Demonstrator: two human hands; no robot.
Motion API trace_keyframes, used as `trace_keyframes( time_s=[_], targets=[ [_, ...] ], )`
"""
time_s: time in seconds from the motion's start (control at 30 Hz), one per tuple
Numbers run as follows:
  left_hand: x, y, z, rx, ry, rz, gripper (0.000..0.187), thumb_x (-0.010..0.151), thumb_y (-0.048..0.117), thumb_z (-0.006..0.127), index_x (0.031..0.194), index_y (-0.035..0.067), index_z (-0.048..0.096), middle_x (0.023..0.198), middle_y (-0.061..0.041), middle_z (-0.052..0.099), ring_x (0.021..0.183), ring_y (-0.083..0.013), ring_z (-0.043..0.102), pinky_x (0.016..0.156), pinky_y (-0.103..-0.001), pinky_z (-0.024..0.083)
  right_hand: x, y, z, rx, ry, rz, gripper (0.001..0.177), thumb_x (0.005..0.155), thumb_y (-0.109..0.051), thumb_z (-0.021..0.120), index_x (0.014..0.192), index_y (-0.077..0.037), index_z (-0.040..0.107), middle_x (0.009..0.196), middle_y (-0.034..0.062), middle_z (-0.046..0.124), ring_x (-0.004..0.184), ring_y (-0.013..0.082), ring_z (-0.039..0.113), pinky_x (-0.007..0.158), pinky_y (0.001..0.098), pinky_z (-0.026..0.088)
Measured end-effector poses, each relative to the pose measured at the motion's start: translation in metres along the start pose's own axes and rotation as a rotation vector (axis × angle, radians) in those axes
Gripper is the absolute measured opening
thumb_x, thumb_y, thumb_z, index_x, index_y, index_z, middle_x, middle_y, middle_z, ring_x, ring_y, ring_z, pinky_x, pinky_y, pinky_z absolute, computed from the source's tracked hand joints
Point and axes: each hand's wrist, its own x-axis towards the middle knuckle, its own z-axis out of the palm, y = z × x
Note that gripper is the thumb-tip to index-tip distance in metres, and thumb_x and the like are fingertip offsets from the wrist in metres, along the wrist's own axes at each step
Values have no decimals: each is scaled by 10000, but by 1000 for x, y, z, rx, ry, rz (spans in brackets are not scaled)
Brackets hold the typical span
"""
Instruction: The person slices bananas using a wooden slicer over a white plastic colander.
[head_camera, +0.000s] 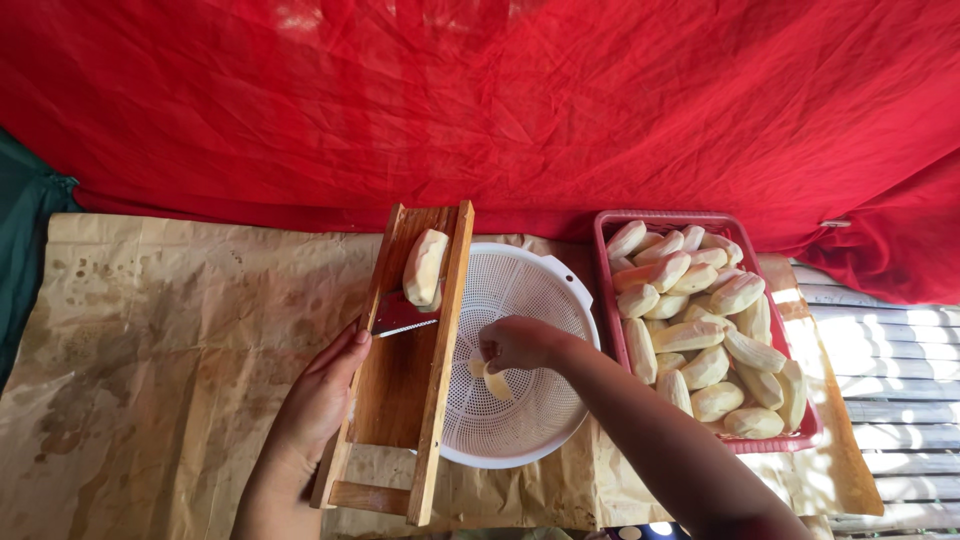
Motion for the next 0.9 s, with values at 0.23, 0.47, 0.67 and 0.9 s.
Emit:
trace_keyframes(
  time_s=[0.23,0.47,0.67,0.9],
  targets=[
    [5,-27,9,28,-43,79,538,1014,315,533,1491,66,524,1536,-27,564,1428,-107,451,1166,-277,302,-52,-1,-29,198,82,-58,277,817,-193,811,1046,-81,703,946,56,750,929,178,725,820,325,559],
    [14,-68,80,210,-10,227,551,1066,353,411,1574,145,362,1624,-82,433,1502,-224,388,1188,-353,300,-76,-22,-38,179,595,-12,311,889,-185,759,1185,-98,719,1056,83,730,908,226,718,825,356,579],
    [21,-83,105,431,108,193,583,1052,363,393,1587,150,303,1518,-163,522,1394,-310,527,1097,-372,435,-46,-24,-31,-143,749,-420,596,883,-164,781,1431,-59,571,1504,195,503,1395,371,475,1111,476,390],
    [15,-82,105,435,105,174,538,1055,334,378,1563,157,360,1441,-178,603,1327,-337,585,1052,-396,471,-79,-56,8,-112,728,-458,574,895,-175,768,1432,-96,581,1520,129,523,1392,332,529,1190,489,384]
  ],
)
